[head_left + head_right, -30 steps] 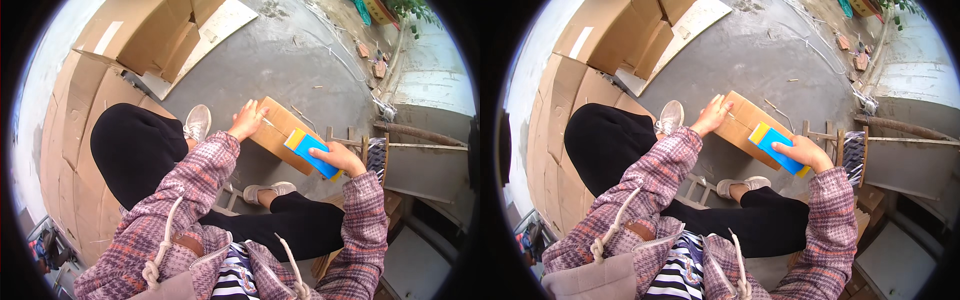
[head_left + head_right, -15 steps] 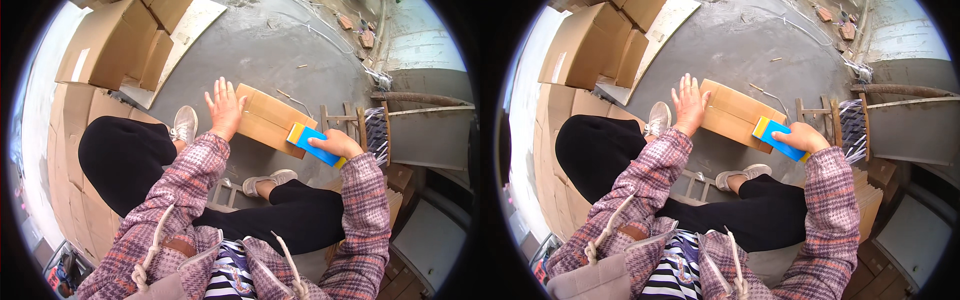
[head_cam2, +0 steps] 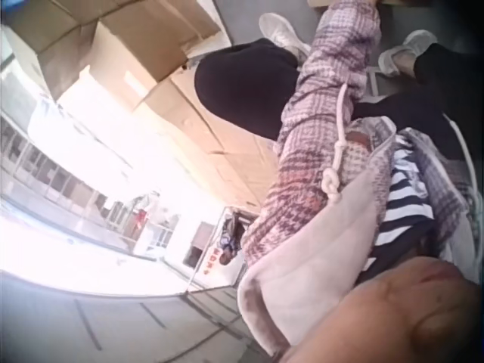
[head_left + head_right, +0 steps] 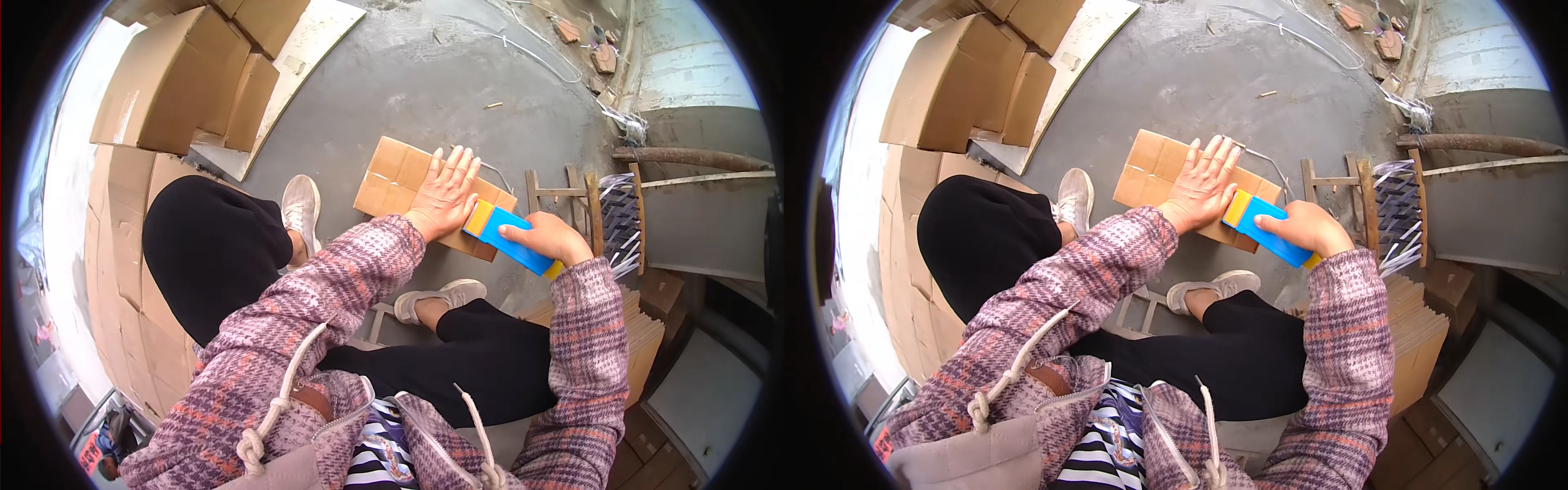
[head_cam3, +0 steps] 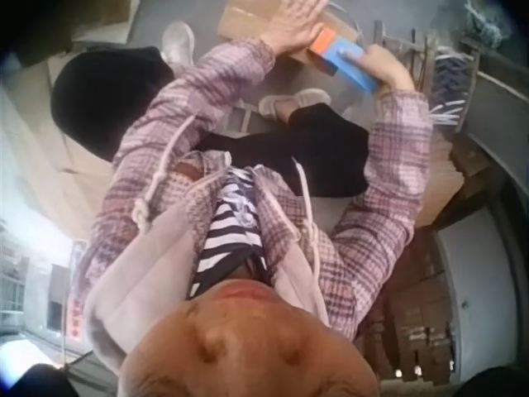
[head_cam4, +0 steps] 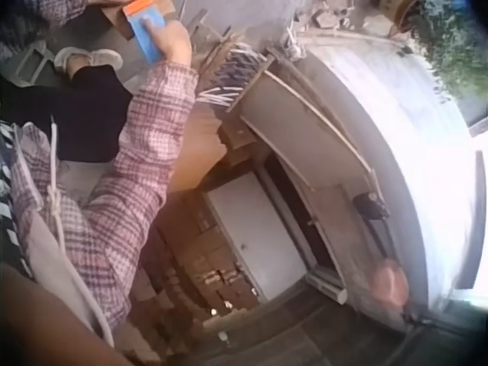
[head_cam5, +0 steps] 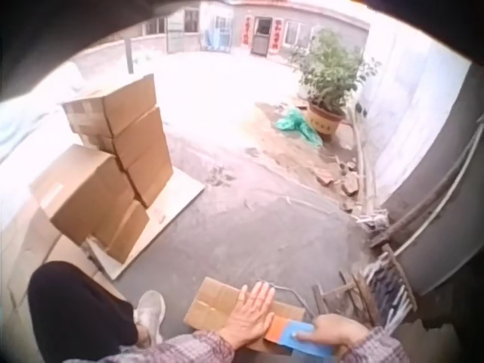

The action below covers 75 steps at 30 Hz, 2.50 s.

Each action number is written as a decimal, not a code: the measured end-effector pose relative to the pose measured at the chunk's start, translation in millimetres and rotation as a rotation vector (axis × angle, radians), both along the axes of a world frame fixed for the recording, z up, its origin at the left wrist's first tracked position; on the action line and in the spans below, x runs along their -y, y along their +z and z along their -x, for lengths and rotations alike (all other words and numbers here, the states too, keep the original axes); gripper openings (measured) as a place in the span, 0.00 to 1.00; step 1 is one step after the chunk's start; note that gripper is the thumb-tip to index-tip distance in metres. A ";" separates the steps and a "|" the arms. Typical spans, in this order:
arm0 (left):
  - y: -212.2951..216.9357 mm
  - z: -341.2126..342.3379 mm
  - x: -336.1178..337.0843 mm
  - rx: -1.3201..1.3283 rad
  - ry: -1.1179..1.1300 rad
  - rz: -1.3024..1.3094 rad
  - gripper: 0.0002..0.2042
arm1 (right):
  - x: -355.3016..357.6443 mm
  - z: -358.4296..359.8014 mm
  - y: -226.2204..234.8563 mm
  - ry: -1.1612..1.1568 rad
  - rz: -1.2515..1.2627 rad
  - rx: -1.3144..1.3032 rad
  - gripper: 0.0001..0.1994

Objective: Seal cardboard boxes using a hand-held tape dispenser.

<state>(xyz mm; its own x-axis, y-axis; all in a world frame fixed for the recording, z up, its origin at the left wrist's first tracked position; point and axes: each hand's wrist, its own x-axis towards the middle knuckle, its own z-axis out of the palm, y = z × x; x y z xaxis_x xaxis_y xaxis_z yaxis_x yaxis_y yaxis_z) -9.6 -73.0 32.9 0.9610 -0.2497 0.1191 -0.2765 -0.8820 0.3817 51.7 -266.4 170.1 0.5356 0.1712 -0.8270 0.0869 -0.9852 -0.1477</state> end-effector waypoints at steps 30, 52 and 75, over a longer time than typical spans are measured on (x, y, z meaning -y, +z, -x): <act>16.8 -3.4 1.0 -0.043 -0.055 -0.231 0.46 | 163.5 3.5 -14.9 -0.165 -0.178 -0.010 0.41; 19.6 -4.7 5.0 -0.073 -0.071 -0.315 0.44 | 85.9 -31.2 -74.9 0.034 -0.148 -0.097 0.32; 4.0 -6.1 -2.8 -0.050 -0.043 -0.113 0.29 | 176.0 6.5 16.0 -0.483 0.289 1.047 0.33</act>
<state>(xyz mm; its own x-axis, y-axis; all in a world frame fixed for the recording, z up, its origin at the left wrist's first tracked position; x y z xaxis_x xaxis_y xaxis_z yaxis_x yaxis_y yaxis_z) -3.5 -70.2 36.9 0.9533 -0.2994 0.0403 -0.2977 -0.9079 0.2951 45.2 -442.3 186.1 0.9315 -0.3554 0.0770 -0.3570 -0.9341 0.0071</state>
